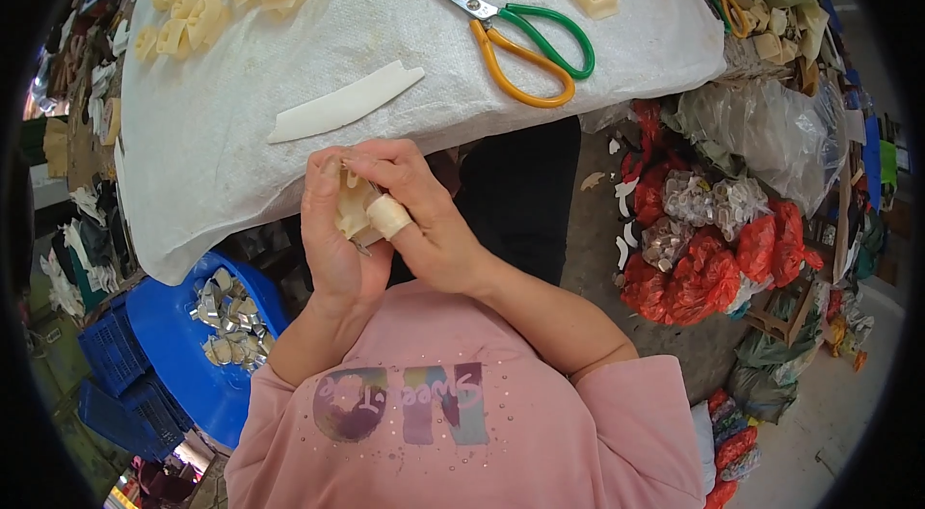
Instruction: The recorder is trimming and assembling foam shoe components at a manufacturing workstation.
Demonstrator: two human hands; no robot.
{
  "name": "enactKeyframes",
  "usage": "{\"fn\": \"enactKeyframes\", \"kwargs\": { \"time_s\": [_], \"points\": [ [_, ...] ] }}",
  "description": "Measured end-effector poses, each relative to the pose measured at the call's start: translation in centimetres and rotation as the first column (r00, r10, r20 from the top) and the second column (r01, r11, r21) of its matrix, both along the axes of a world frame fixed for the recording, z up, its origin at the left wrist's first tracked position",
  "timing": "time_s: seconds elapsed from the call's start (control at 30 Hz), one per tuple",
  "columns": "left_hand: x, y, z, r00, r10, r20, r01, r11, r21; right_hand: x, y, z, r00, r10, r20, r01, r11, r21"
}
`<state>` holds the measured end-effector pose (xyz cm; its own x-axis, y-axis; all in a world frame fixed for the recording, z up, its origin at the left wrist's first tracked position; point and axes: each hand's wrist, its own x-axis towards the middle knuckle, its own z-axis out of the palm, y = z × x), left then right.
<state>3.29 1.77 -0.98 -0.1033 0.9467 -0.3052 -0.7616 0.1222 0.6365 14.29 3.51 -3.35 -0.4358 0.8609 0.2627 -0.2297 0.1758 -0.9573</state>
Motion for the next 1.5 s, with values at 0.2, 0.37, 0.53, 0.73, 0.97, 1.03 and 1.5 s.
{"fn": "enactKeyframes", "kwargs": {
  "time_s": [0.2, 0.37, 0.53, 0.73, 0.97, 1.03, 1.5],
  "points": [
    [0.6, -0.1, 0.0, 0.983, 0.014, -0.182, -0.003, 0.998, 0.062, -0.3, 0.3, -0.8, 0.986, -0.167, 0.002, 0.165, 0.974, 0.156],
    [-0.7, 0.4, -0.6, 0.960, -0.139, 0.243, 0.115, 0.987, 0.111, 0.5, 0.7, 0.6, 0.977, -0.005, -0.212, -0.102, 0.864, -0.492],
    [-1.3, 0.4, -0.5, 0.894, -0.238, 0.380, 0.172, 0.965, 0.200, 1.9, 0.9, 0.1, 0.985, 0.089, -0.150, -0.152, 0.858, -0.491],
    [-1.7, 0.4, -0.1, 0.946, -0.287, 0.149, 0.264, 0.951, 0.159, 1.6, 0.8, 0.4, 0.990, -0.022, -0.136, -0.056, 0.838, -0.543],
    [-1.3, 0.0, -0.1, 0.972, -0.234, 0.031, 0.230, 0.969, 0.084, 1.6, 0.5, 0.0, 0.996, 0.043, -0.081, -0.074, 0.904, -0.421],
    [-1.5, -0.1, -0.2, 0.976, -0.213, 0.032, 0.211, 0.975, 0.076, 1.5, 0.5, 0.2, 0.999, 0.025, -0.046, -0.042, 0.912, -0.407],
    [-2.0, -0.2, 0.0, 0.676, 0.009, -0.737, 0.293, 0.914, 0.280, 2.5, 2.3, 2.9, 0.965, 0.097, 0.244, 0.004, 0.924, -0.383]
  ]
}}
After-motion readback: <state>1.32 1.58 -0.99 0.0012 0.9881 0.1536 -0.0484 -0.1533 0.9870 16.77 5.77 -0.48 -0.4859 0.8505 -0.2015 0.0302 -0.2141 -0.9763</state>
